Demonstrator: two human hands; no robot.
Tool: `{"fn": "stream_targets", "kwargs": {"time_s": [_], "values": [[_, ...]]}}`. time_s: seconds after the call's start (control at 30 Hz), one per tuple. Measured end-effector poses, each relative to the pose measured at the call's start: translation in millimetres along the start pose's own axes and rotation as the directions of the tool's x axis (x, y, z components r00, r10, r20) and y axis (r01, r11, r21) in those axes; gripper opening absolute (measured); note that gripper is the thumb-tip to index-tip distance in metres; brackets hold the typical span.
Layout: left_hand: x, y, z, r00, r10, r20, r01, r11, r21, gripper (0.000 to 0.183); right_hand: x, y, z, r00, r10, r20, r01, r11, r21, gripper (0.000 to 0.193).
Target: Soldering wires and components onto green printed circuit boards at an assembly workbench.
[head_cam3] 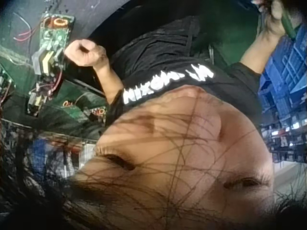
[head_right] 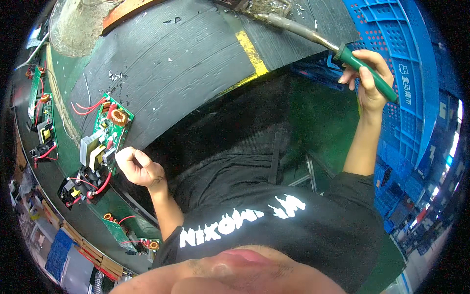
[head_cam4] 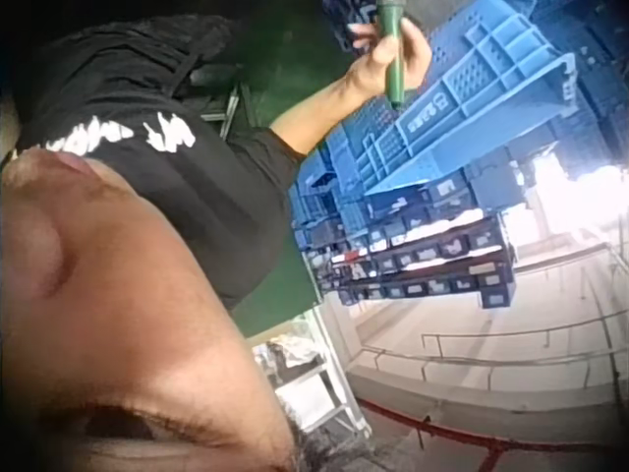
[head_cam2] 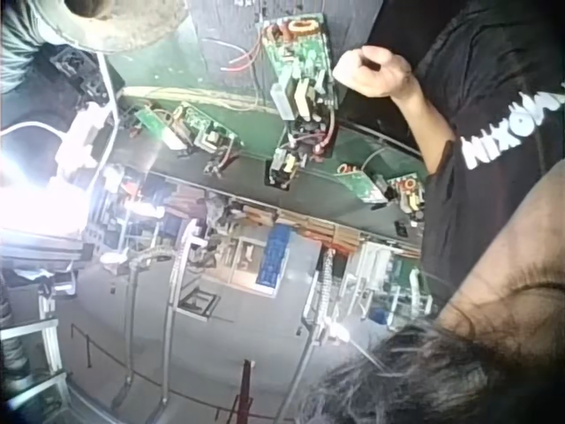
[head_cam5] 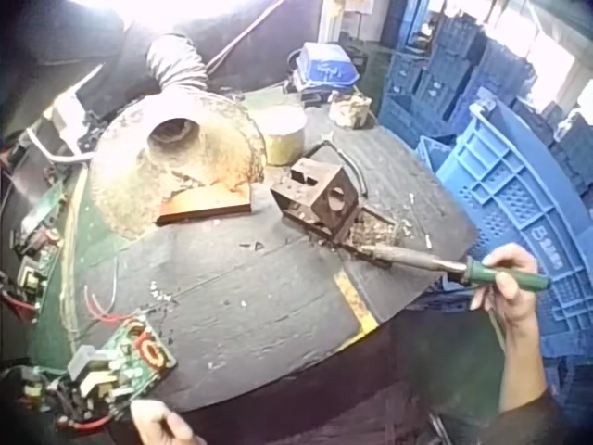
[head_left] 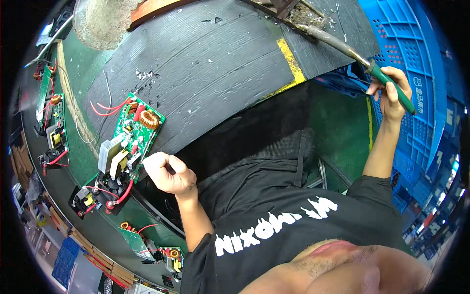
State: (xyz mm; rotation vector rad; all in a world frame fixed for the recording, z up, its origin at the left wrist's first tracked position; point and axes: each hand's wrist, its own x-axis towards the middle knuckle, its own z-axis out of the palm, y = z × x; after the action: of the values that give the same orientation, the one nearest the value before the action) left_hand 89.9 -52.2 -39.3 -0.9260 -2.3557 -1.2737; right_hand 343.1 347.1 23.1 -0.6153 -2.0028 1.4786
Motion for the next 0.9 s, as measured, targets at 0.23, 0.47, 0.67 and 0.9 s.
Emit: {"fn": "stream_targets", "kwargs": {"time_s": [0.23, 0.47, 0.67, 0.9], "values": [[2, -3, 7, 0.999, 0.051, -0.003, -0.05, 0.997, 0.058, 0.007, 9, -25, -4, 0.952, -0.048, 0.304, 0.089, 0.988, -0.124, 0.019], [0, -5, 15, 0.994, 0.109, -0.016, -0.103, 0.971, 0.217, 0.008, 12, -11, 3, 0.905, -0.221, 0.362, 0.256, 0.965, -0.05, 0.064], [4, -4, 19, 0.991, 0.137, -0.009, -0.13, 0.958, 0.254, 0.008, -9, -27, 16, 0.995, -0.047, 0.09, 0.064, 0.978, -0.197, 0.046], [5, -2, 19, 0.991, 0.137, -0.011, -0.129, 0.953, 0.276, 0.009, -11, -35, 6, 0.975, -0.077, 0.209, 0.108, 0.984, -0.14, 0.038]]}}
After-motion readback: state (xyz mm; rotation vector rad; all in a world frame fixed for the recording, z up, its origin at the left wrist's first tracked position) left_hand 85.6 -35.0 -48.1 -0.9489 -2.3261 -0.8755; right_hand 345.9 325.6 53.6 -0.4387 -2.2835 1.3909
